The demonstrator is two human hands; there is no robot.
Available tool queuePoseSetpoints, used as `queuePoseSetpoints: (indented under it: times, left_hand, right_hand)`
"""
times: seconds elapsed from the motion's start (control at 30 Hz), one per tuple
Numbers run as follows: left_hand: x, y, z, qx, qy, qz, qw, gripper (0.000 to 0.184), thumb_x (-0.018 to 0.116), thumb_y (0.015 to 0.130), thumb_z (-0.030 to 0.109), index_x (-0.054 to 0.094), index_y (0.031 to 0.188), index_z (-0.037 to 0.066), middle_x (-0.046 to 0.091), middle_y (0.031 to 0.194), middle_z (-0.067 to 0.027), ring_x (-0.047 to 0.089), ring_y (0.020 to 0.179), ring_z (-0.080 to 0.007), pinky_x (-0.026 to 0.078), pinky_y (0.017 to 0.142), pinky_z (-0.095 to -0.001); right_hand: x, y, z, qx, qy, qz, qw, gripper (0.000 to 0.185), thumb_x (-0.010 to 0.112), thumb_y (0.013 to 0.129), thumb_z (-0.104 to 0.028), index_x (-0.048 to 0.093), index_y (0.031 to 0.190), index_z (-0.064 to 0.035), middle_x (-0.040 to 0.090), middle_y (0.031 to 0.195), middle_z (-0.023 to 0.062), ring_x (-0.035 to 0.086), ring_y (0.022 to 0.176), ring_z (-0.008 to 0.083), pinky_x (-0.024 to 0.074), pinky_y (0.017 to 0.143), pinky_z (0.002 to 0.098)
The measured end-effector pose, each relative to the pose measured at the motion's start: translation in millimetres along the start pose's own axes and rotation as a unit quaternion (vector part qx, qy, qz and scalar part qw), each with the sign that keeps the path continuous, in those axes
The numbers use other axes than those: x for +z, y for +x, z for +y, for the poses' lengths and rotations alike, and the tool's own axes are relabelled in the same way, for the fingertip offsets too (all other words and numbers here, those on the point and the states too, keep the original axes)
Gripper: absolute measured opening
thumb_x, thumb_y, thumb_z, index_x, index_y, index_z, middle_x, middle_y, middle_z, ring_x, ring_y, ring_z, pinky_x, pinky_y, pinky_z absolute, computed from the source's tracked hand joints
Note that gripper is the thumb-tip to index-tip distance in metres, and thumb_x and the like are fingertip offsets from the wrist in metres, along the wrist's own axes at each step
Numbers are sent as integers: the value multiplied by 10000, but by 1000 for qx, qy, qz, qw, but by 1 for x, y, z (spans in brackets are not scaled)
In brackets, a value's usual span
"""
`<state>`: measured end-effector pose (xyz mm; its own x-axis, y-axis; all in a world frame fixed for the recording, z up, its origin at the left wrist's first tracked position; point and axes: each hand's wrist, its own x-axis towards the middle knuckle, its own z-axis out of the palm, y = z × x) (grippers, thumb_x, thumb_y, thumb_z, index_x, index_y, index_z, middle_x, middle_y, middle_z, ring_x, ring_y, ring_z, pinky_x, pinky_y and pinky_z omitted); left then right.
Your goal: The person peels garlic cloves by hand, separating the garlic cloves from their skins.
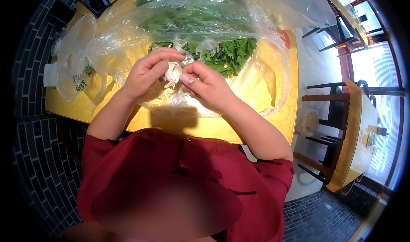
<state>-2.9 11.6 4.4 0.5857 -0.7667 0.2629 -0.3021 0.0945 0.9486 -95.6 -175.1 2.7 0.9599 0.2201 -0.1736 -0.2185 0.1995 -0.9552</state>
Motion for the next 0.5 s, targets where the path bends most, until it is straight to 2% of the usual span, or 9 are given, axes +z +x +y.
queuePoseSetpoints:
  times: [0.1, 0.2, 0.3, 0.4, 0.5]
  left_hand:
    - [-3, -1, -2, -11, 10, -18, 1000, 240, 515, 918, 142, 554, 1125, 26, 529, 1126, -62, 507, 1031, -149, 390, 892, -277]
    - [6, -2, 1, -63, -93, 38, 993, 214, 536, 903, 117, 567, 1097, 33, 521, 1139, -64, 507, 997, -127, 404, 843, -253]
    - [7, -4, 1, -87, -107, 82, 987, 207, 560, 888, 101, 567, 1083, 31, 511, 1145, -69, 509, 982, -118, 412, 819, -238]
    - [6, -4, -7, -3, 25, 90, 996, 290, 608, 867, 152, 561, 1130, 38, 530, 1119, -84, 516, 987, -147, 440, 816, -256]
    - [-1, 1, -9, 93, 101, 21, 990, 416, 659, 831, 214, 528, 1194, 59, 503, 1193, -108, 498, 1053, -185, 438, 842, -285]
  right_hand:
    - [2, -1, -3, -18, -40, 15, 999, 166, 575, 905, -173, 514, 968, -32, 543, 778, 9, 508, 682, 61, 420, 588, 205]
    - [2, 0, -3, -27, -25, 16, 999, 169, 578, 903, -164, 508, 975, -28, 539, 772, 11, 511, 687, 62, 421, 587, 204]
    - [1, 1, 0, -12, -6, 9, 1000, 158, 568, 909, -163, 504, 957, -27, 533, 761, 16, 499, 669, 59, 406, 565, 199]
    - [-2, 3, 5, 15, 52, -3, 999, 149, 545, 921, -164, 498, 942, -25, 529, 739, 23, 468, 616, 59, 381, 531, 198]
    - [-4, 4, 9, 22, 141, -8, 990, 143, 522, 931, -168, 497, 936, -27, 532, 721, 29, 433, 564, 61, 358, 503, 200]
